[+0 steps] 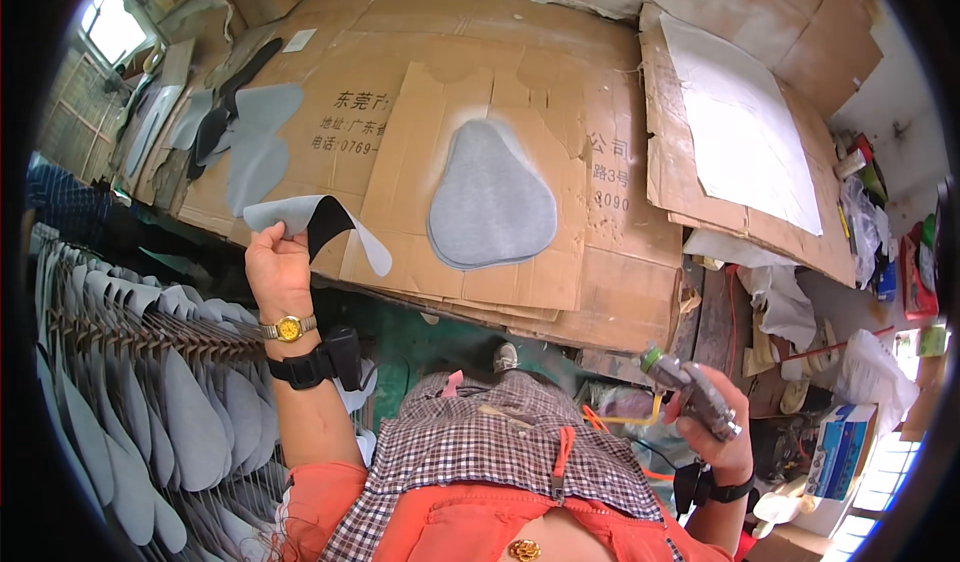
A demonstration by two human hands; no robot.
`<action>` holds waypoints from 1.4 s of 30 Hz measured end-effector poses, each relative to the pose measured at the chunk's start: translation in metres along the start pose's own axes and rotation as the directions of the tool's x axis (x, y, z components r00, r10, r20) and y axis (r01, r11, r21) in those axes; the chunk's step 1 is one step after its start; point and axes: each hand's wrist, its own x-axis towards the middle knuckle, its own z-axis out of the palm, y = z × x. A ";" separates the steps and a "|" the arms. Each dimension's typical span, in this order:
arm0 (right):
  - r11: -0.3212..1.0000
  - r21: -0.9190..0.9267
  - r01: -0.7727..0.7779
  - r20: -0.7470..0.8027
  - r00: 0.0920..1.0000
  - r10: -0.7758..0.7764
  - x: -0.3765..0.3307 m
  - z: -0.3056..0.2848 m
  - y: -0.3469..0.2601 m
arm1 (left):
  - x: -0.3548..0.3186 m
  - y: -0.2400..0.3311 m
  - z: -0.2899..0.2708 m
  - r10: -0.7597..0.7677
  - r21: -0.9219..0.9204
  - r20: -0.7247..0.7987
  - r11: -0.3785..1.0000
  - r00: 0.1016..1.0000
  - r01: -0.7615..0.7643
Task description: The person sprays white shoe insoles with a handheld spray gun and places them on a cardboard surface. They retrieve more insoles from a sack, arrange them, and continue spraying. The person also handles gray insoles on a rack and places them on cardboard.
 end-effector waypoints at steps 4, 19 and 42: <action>0.997 0.068 0.024 -0.203 0.979 -0.010 -0.003 -0.006 0.005 | 0.002 -0.005 -0.001 -0.009 0.006 0.006 1.000 1.000 0.009; 0.992 0.099 0.074 -0.167 0.984 -0.057 0.032 -0.020 0.012 | -0.007 -0.016 0.018 -0.005 -0.065 -0.019 0.998 1.000 0.004; 0.994 0.031 0.101 0.616 0.782 -0.099 0.209 0.033 0.019 | -0.129 0.148 0.236 0.609 -0.187 0.385 0.787 0.693 -0.588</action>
